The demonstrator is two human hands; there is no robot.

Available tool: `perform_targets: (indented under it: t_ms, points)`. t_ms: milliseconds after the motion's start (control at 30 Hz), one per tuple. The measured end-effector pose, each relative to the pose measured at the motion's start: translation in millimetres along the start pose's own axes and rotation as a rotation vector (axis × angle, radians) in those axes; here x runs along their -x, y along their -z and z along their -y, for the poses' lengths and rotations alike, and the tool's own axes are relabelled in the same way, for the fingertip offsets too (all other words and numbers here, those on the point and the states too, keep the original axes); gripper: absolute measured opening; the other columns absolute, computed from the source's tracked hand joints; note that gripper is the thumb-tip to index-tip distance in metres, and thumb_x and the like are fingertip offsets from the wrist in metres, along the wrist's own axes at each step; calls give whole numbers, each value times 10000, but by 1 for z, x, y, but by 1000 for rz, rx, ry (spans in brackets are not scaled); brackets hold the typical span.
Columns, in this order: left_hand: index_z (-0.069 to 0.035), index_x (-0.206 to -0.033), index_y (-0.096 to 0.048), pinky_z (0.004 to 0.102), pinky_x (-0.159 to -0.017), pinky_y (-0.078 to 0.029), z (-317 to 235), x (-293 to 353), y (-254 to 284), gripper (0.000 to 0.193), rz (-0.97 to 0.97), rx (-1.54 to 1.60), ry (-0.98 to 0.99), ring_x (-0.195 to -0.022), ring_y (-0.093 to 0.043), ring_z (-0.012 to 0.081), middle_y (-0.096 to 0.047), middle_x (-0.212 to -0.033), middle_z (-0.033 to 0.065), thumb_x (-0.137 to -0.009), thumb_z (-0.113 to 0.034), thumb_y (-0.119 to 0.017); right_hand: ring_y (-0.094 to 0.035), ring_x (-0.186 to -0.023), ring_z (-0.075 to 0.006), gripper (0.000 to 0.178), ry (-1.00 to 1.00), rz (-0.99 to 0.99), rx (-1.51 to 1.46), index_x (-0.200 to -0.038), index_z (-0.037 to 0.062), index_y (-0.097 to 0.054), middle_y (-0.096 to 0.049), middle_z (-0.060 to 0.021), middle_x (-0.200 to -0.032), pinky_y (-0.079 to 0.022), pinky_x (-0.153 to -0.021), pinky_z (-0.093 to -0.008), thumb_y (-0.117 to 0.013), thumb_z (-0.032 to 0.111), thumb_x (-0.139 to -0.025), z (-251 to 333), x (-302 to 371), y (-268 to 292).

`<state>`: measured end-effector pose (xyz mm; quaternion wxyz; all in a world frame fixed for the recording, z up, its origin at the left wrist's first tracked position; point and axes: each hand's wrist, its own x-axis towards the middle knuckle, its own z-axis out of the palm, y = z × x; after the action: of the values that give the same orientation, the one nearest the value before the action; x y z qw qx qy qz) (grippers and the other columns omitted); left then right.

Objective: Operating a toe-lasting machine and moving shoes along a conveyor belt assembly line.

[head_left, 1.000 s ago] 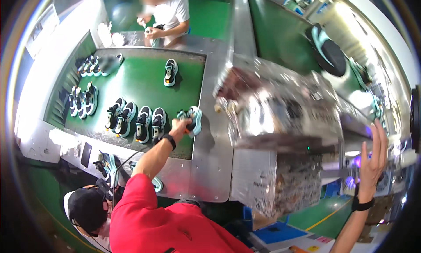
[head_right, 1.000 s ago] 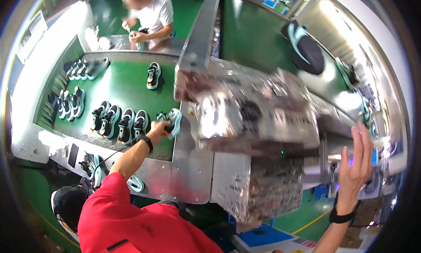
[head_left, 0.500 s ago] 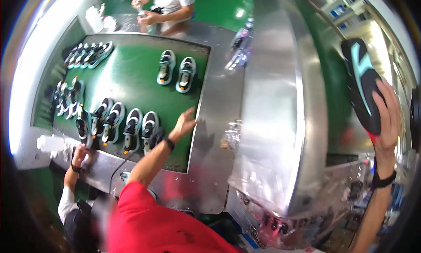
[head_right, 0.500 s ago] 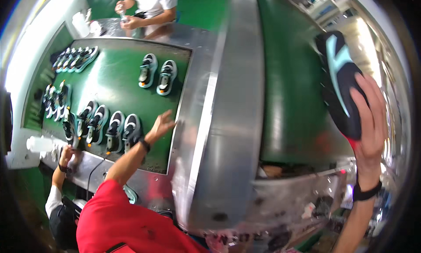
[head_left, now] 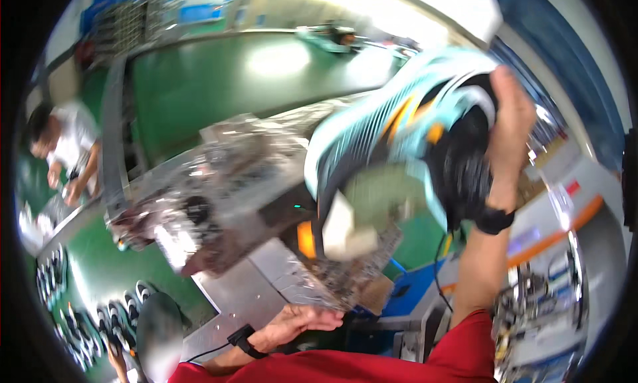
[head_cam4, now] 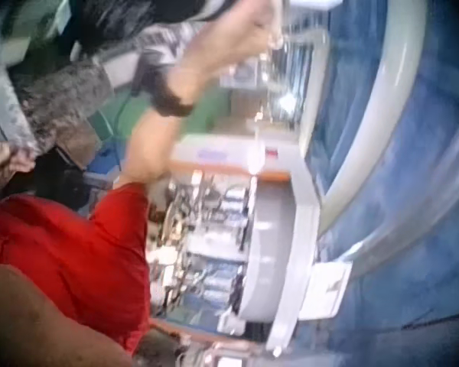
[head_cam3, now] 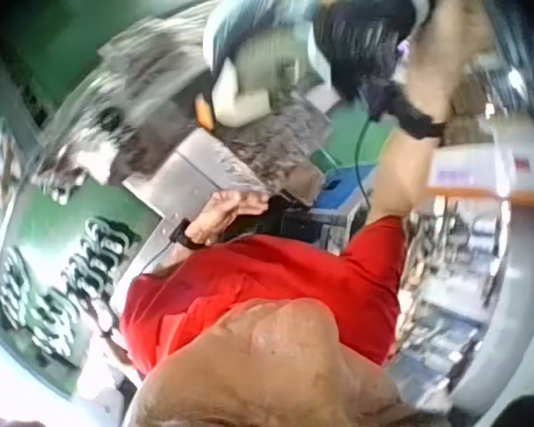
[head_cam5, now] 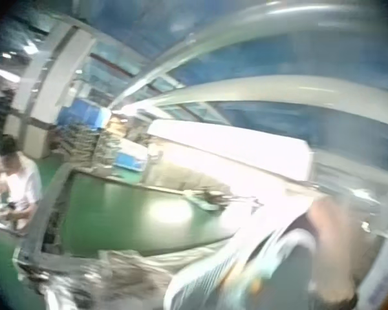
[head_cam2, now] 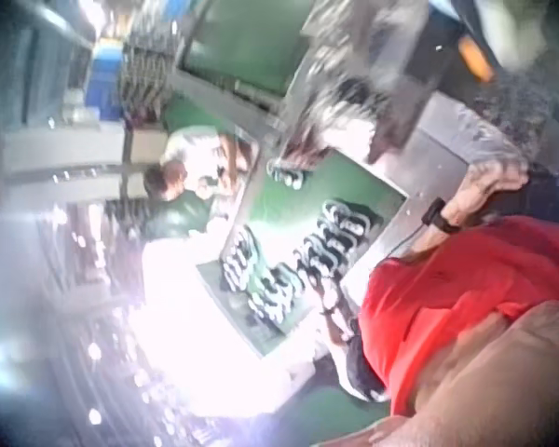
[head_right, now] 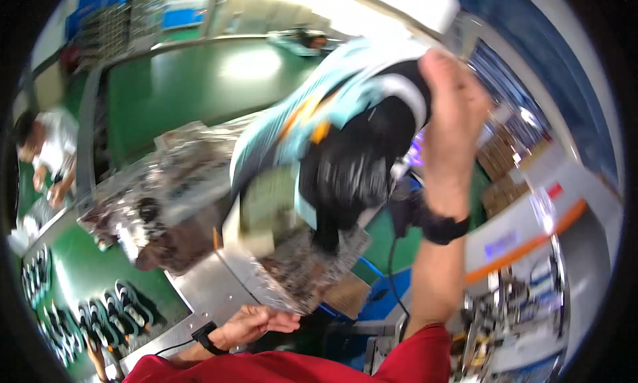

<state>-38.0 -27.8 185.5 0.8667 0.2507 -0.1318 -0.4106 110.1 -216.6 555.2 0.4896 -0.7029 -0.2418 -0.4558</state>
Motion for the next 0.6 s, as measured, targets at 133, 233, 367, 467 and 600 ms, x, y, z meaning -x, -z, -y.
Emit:
perform_targets:
  t_ms: [133, 233, 367, 467, 600]
  points:
    - [37, -1457, -246, 455, -1080, -370, -11, -64, -86, 967, 82, 187, -4, -1306, -447, 300, -405, -1441, 215, -852, -660, -534, -580, -786, -78, 109, -333, 177, 74, -882, -11, -693, -656, 0, -824, -466, -725, -234, -660, 84, -839, 23, 83, 115]
    - [28, -1430, -318, 438, -1058, -396, 19, -92, -144, 898, 312, 141, 60, -1260, -497, 271, -466, -1401, 180, -866, -634, -542, -597, -780, -90, 188, -601, 144, 293, -886, -28, -675, -676, -34, -821, -479, -695, -260, -675, 152, -833, 32, 155, 191]
    - [7, -1393, -391, 408, -1036, -415, 97, -111, -195, 633, 308, 167, 274, -1180, -563, 266, -542, -1331, 146, -936, -398, -559, -641, -860, -169, 356, -782, -324, 358, -1097, -54, -607, -676, -129, -998, -512, -746, -290, -577, 259, -930, 59, 278, 286]
    - [-5, -1400, -377, 395, -982, -470, 158, -134, -212, 602, 314, 51, 346, -1153, -580, 262, -556, -1299, 139, -953, -381, -522, -613, -1042, -231, 684, -812, -491, 81, -1366, -39, -391, -579, -194, -1238, -531, -816, -337, -541, 481, -948, 113, 381, 335]
    - [21, -1401, -397, 332, -918, -494, 269, -139, -255, 515, 297, -406, 217, -1060, -595, 182, -582, -1234, 103, -932, -91, -577, -578, -1102, -223, 1006, -753, -675, -108, -1444, 1, -287, -538, -173, -1267, -486, -906, -329, -698, 624, -770, 182, 493, 385]
